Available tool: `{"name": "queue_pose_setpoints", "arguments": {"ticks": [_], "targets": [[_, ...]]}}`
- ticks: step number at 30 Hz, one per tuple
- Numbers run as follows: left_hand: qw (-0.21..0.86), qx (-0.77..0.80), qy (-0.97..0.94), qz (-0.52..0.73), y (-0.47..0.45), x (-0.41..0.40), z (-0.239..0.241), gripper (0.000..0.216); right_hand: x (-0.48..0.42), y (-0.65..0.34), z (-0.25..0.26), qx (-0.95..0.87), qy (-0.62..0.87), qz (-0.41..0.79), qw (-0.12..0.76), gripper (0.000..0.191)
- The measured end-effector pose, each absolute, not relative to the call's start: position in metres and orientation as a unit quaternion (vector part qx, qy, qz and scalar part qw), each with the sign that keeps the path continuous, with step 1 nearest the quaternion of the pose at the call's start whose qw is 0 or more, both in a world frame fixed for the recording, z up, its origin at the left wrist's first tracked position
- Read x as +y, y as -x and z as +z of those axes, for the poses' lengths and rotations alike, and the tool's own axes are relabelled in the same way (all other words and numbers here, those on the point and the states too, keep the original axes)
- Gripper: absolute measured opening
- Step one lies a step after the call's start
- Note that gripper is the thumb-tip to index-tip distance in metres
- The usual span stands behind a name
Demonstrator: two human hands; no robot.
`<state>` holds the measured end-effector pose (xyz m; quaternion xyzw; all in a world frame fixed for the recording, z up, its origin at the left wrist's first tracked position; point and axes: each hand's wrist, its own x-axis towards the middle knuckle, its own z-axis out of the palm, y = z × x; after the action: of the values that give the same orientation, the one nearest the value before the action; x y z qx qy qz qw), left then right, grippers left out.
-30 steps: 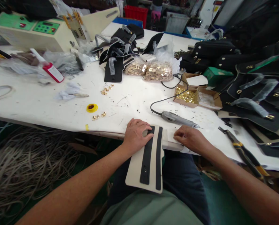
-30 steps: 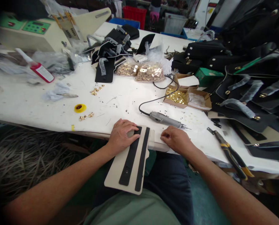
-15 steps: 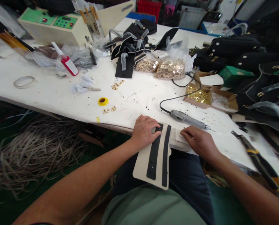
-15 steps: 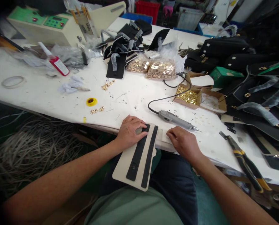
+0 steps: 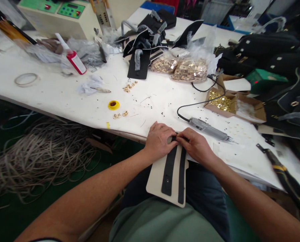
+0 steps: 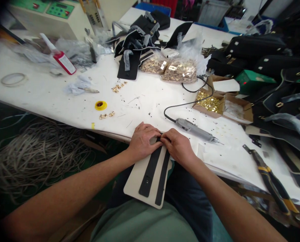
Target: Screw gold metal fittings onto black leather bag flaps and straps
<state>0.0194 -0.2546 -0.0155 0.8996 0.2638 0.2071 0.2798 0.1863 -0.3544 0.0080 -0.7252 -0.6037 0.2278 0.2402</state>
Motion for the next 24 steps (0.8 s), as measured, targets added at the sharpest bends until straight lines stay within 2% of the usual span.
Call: {"name": "queue_pose_setpoints", "arguments": {"ticks": [7, 19, 24], "targets": [[0.28, 0.262, -0.903, 0.196, -0.019, -0.254, -0.014, 0.018, -0.351, -0.184, 0.012, -0.587, 0.753, 0.206, 0.214, 0.011], [0.286, 0.268, -0.898, 0.201, -0.019, -0.254, -0.016, 0.021, -0.335, -0.191, 0.015, -0.498, 0.777, 0.316, 0.219, 0.013], [0.279, 0.269, -0.897, 0.213, -0.02, -0.255, -0.016, 0.02, -0.339, -0.189, 0.014, -0.502, 0.776, 0.303, 0.231, 0.016]]}}
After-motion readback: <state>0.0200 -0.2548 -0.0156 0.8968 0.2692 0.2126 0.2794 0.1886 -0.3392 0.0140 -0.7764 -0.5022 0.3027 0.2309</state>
